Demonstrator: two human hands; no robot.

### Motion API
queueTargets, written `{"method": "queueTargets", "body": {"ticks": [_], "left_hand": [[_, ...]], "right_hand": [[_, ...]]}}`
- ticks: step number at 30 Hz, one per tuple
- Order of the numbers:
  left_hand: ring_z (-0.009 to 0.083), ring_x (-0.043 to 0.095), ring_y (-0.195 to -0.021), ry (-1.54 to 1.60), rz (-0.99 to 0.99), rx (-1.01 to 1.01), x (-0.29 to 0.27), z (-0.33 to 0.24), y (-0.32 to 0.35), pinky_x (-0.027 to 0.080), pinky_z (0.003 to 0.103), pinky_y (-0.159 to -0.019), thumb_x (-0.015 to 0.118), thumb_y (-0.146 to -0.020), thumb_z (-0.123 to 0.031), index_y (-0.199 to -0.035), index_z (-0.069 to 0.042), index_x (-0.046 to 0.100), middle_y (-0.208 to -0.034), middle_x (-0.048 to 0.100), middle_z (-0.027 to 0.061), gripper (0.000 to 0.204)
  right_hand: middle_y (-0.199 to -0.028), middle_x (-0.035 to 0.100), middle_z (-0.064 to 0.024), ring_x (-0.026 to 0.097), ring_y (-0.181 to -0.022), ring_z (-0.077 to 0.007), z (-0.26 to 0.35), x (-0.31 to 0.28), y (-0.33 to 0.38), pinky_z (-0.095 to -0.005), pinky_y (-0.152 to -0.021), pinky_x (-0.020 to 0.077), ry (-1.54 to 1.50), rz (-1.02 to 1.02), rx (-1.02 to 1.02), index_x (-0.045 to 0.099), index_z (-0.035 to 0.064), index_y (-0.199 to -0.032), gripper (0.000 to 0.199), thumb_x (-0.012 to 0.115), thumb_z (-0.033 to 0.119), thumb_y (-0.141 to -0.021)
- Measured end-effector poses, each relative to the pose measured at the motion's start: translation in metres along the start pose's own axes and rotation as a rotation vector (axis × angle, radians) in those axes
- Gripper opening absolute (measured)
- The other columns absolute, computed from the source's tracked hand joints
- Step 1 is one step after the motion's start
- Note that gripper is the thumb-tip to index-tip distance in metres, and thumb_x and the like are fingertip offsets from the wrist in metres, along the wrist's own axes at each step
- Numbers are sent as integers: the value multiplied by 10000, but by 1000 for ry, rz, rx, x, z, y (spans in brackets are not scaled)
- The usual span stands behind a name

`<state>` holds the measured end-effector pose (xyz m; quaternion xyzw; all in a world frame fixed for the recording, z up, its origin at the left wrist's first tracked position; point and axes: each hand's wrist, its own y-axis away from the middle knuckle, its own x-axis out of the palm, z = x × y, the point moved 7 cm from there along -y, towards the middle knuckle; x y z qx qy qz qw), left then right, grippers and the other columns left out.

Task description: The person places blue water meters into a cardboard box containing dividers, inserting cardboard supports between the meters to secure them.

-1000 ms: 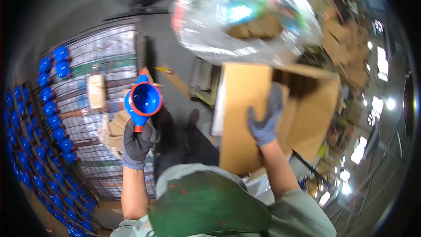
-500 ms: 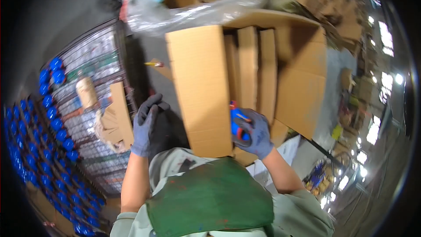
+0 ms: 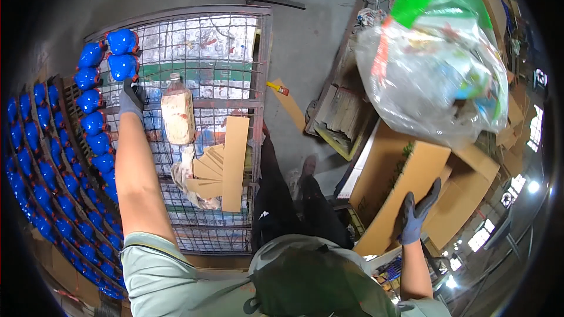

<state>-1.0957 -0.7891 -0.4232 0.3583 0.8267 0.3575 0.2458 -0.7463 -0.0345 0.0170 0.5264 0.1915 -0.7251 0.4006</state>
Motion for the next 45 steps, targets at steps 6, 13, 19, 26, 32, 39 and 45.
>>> {"method": "queueTargets", "body": {"ticks": [6,13,19,26,32,39,45], "left_hand": [[268,656,-993,560,279,-291,70,21,-16,589,411,-841,744,-873,-304,-982,-99,585,-1032,697,95,281],[207,603,-922,1388,384,-71,183,-33,3,548,369,-818,647,-886,-353,-942,-80,599,-880,626,72,283],[184,619,-773,1407,393,-204,121,-30,-46,553,292,-690,652,-883,-324,-990,-62,601,-861,645,58,287],[78,554,-663,540,492,-304,117,54,280,463,196,-606,562,-978,-380,-1300,-20,522,-948,679,13,485],[119,522,-512,429,927,-972,122,152,633,437,219,-462,497,-1012,-402,-1160,-70,577,-774,617,59,372],[266,669,-673,-432,1389,-838,111,251,866,522,351,-541,577,-961,-456,-1266,5,493,-904,683,178,559],[195,644,-627,-810,1387,-479,84,297,930,514,298,-577,542,-980,-310,-1001,16,592,-798,669,144,330]], "right_hand": [[-1584,193,-177,189,-1469,-301,19,8,-4,-431,-1191,147,72,-16,1,143,11,-1549,828,608,303,-928],[-1593,172,-170,152,-1483,-289,12,7,3,-414,-1198,122,128,-54,44,136,18,-1551,831,628,230,-915],[-1596,159,-172,148,-1484,-291,22,13,-9,-415,-1199,120,60,-12,41,130,7,-1548,831,624,204,-909],[-1599,160,-183,162,-1480,-279,12,7,7,-395,-1200,136,-154,-93,117,124,-18,-1540,858,646,79,-866],[-1544,280,-210,287,-1435,-331,51,-23,14,-434,-1171,252,-571,-11,-262,206,-30,-1522,958,734,386,-839],[-1418,482,-139,468,-1311,-287,-72,-102,90,-445,-1104,388,-1594,-58,94,351,82,-1487,803,621,543,-887],[-1202,564,-168,550,-1087,-333,-196,-184,113,-447,-948,451,-537,-371,-198,537,130,-1353,651,761,302,-766]]}}
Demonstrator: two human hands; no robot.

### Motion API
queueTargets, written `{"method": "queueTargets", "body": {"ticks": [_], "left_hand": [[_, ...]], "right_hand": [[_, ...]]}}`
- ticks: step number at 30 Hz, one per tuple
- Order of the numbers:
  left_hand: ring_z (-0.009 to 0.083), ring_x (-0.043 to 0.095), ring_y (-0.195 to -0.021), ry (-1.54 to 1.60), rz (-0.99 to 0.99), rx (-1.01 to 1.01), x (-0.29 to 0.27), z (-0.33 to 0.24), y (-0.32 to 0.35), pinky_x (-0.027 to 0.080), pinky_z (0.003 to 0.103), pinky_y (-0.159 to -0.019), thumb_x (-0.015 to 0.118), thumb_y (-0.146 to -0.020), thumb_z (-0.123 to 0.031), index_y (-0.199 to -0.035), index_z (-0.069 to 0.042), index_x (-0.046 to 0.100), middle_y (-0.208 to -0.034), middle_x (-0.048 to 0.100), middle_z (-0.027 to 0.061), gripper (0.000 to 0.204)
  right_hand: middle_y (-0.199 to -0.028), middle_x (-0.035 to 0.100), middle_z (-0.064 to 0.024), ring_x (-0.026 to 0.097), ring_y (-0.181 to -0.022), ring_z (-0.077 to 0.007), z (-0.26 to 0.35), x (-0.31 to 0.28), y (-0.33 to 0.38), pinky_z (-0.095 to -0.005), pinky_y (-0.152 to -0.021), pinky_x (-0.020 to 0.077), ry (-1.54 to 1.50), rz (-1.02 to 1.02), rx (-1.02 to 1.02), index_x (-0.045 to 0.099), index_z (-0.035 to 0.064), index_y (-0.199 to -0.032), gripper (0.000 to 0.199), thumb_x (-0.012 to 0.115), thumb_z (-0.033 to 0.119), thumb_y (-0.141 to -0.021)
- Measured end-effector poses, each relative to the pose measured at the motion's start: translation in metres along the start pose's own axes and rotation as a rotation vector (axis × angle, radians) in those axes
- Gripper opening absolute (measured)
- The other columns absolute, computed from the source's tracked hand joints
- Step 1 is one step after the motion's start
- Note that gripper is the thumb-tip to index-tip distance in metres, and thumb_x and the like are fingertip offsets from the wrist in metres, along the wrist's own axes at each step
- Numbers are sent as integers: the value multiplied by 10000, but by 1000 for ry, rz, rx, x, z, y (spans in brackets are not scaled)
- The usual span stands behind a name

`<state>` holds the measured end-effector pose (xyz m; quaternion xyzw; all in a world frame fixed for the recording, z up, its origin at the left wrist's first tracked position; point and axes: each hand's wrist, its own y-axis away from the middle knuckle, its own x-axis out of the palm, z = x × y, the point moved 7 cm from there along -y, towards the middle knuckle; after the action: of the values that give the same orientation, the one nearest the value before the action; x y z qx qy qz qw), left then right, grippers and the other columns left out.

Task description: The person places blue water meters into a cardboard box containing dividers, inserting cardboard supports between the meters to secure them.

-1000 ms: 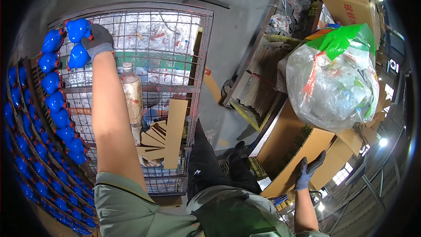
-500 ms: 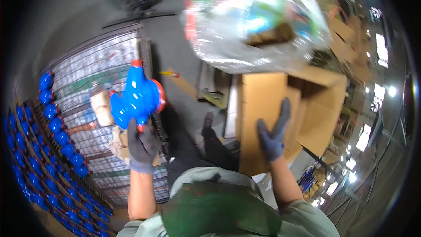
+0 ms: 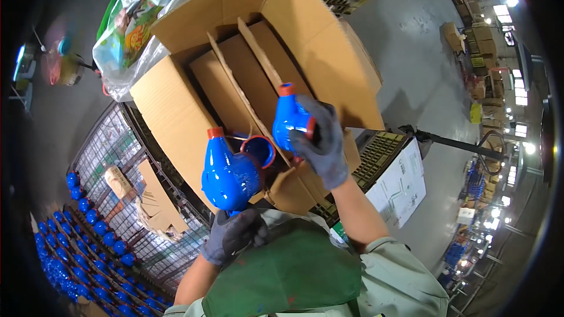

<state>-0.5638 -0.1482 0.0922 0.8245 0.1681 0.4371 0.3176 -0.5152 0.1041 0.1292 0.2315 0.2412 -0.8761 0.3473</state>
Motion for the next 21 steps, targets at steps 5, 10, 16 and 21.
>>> {"method": "queueTargets", "body": {"ticks": [5,10,16,21], "left_hand": [[166,573,-472,23,-103,49,28,12,0,440,276,-432,605,-932,-249,-932,-21,588,-624,614,97,229],[155,598,-535,-153,-140,-50,70,-5,-34,467,274,-471,643,-935,-303,-1009,-24,602,-712,640,97,291],[294,660,-873,-1650,-121,400,87,-92,-112,506,391,-810,706,-831,-388,-989,-62,649,-932,689,149,367],[350,618,-910,-1783,-541,780,44,-106,-140,400,484,-992,650,-804,-317,-916,-53,623,-878,663,156,288]], "right_hand": [[-1251,575,-153,543,-1139,-345,-33,31,16,-414,-969,450,451,405,-93,541,189,-1344,607,741,300,-782],[-1322,573,-153,514,-1249,-284,7,-10,18,-400,-1076,377,-594,107,102,563,67,-1326,470,656,229,-894],[-1295,607,-143,563,-1161,-295,-3,-75,-22,-391,-1007,443,-241,-48,-165,577,32,-1302,457,660,127,-863],[-1077,587,-99,547,-1008,-301,-36,-14,-40,-448,-851,451,788,170,-295,576,157,-1276,452,622,334,-862]]}}
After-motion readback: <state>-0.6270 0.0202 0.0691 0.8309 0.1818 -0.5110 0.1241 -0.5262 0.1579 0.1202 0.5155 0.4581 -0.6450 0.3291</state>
